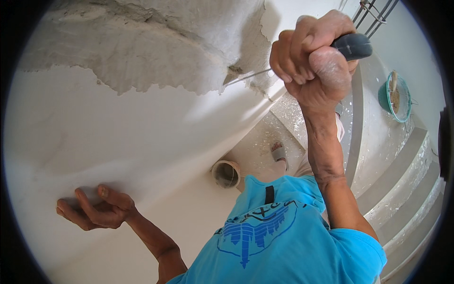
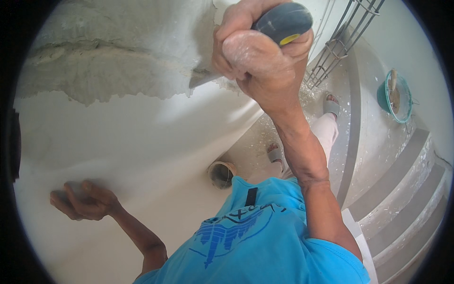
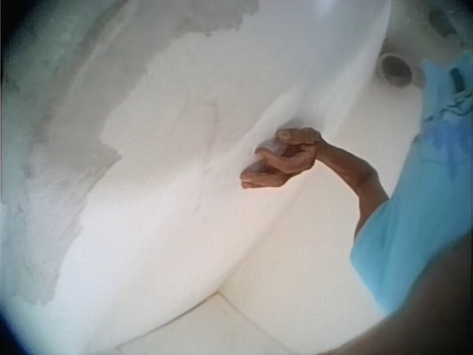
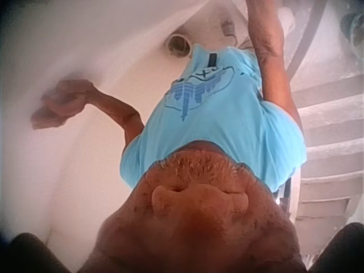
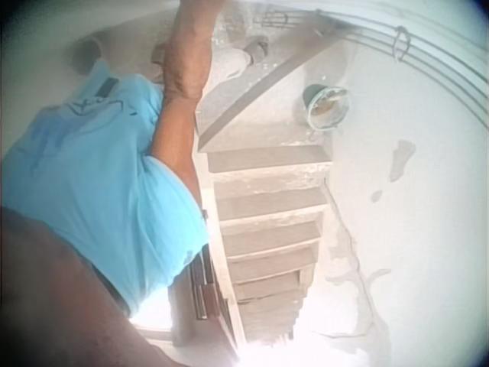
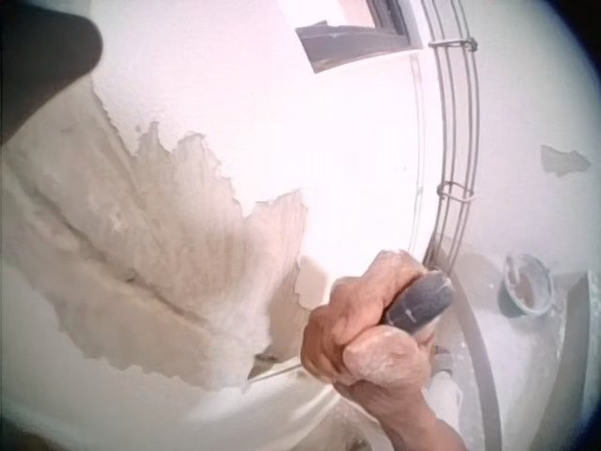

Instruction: The person scrapes loose material from a crack in a white wall using a putty knife.

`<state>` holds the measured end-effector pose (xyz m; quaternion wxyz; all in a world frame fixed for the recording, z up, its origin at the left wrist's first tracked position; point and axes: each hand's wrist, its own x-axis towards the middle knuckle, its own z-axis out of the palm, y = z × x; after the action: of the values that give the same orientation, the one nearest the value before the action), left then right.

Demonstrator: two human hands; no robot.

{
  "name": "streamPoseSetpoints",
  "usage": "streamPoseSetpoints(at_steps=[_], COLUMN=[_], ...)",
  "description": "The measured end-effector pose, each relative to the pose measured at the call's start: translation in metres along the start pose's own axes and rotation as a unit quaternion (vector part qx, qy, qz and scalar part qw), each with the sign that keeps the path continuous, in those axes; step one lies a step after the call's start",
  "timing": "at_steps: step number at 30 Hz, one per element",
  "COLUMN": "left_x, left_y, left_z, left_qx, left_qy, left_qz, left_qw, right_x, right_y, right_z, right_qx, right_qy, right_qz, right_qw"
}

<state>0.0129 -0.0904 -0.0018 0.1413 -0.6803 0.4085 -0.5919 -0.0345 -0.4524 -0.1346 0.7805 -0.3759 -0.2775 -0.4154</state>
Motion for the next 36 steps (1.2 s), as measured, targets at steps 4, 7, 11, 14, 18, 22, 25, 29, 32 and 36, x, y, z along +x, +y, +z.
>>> streamPoseSetpoints(at_steps=[4, 7, 11, 14, 18, 22, 25, 29, 32, 36], left_x=[0.004, -0.001, -0.002, -0.002, -0.004, -0.001, 0.001, -0.003, -0.002, -0.004], left_y=[0.003, 0.001, 0.000, -0.001, -0.003, -0.002, 0.000, -0.001, 0.000, 0.000], left_z=[0.001, 0.000, 0.002, 0.000, 0.000, 0.001, 0.001, -0.003, 0.000, 0.001], left_qx=[-0.016, -0.009, -0.003, 0.009, 0.001, -0.002, 0.000, -0.004, -0.010, 0.003], left_qy=[-0.007, -0.009, -0.006, -0.006, -0.005, -0.002, -0.005, -0.005, -0.004, -0.010], left_qz=[-0.013, -0.011, -0.008, -0.001, 0.001, 0.005, -0.001, -0.010, -0.010, -0.007], left_qw=[1.000, 1.000, 1.000, 1.000, 1.000, 1.000, 1.000, 1.000, 1.000, 1.000], right_x=[-0.023, -0.035, -0.005, 0.008, 0.019, 0.025, 0.022, 0.022, 0.011, -0.005], right_y=[0.024, 0.024, -0.001, -0.006, -0.006, -0.011, -0.009, -0.008, 0.012, 0.018], right_z=[0.007, 0.010, -0.012, -0.019, -0.017, -0.018, -0.024, -0.020, -0.012, -0.012], right_qx=[-0.043, -0.030, 0.032, -0.001, 0.105, 0.053, 0.070, 0.104, 0.107, 0.033], right_qy=[0.047, 0.092, 0.003, -0.073, -0.046, -0.025, -0.010, 0.002, 0.027, -0.031], right_qz=[0.055, 0.080, 0.008, 0.009, -0.017, -0.020, -0.017, -0.036, -0.008, 0.044], right_qw=[0.996, 0.992, 0.999, 0.997, 0.993, 0.998, 0.997, 0.994, 0.994, 0.998])
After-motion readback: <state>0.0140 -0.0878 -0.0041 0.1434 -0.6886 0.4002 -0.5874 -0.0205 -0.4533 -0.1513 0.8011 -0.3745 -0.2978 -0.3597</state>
